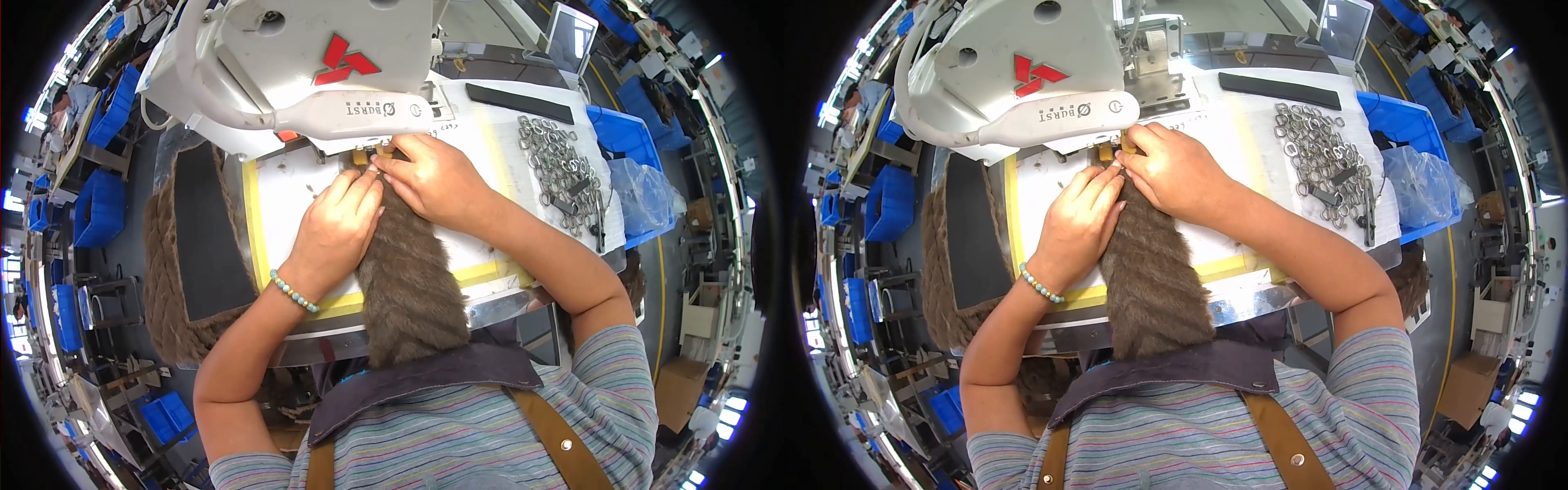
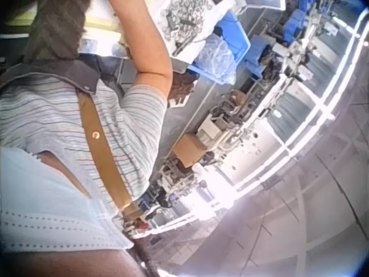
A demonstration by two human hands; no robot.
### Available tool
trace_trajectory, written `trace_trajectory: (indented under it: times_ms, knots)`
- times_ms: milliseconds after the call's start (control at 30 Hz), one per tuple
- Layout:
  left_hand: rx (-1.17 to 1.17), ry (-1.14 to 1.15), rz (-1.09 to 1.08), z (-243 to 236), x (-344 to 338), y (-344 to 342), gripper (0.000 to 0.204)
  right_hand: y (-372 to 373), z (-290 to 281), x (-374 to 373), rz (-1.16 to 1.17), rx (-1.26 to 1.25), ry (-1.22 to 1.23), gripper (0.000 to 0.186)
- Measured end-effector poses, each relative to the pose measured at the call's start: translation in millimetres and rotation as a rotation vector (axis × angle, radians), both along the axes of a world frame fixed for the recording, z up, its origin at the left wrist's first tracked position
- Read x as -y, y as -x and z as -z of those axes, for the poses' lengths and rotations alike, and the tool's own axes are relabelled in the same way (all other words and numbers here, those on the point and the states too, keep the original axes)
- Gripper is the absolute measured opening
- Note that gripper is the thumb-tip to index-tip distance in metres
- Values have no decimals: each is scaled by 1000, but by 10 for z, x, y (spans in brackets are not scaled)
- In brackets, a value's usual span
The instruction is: Attaching metal D-rings and leather tabs to faux-fur strips using an industrial sewing machine.
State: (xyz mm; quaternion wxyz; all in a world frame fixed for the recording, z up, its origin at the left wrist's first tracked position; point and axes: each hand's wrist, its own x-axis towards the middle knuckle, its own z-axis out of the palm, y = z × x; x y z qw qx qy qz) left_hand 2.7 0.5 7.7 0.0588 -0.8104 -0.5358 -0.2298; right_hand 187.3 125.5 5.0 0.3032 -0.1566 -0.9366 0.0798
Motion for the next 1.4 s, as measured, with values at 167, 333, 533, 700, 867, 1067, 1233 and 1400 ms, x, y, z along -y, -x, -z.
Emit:
trace_trajectory:
  times_ms: [167,333,533,700,867,1067,1233,1400]
  knots:
    - [9,9,-1,11,-9,0,38,-36,-44,-26,-8,92,50,31]
    - [22,19,0,18,-23,-17,39,-49,-29,-27,1,86,54,31]
    - [41,22,0,28,-45,10,39,-50,-13,-69,-5,88,80,32]
    - [25,16,-10,24,-65,5,38,-49,3,-98,-24,74,86,32]
    - [9,-35,-10,52,-71,40,37,-29,6,-99,-20,71,24,32]
    - [-10,-23,-34,52,-59,88,35,-21,-26,-67,-58,67,15,31]
    - [-26,-28,1,-7,-14,87,31,-37,-49,-77,-92,44,-9,25]
    - [-31,-71,33,-71,15,160,26,-59,-68,-106,-86,53,-40,17]
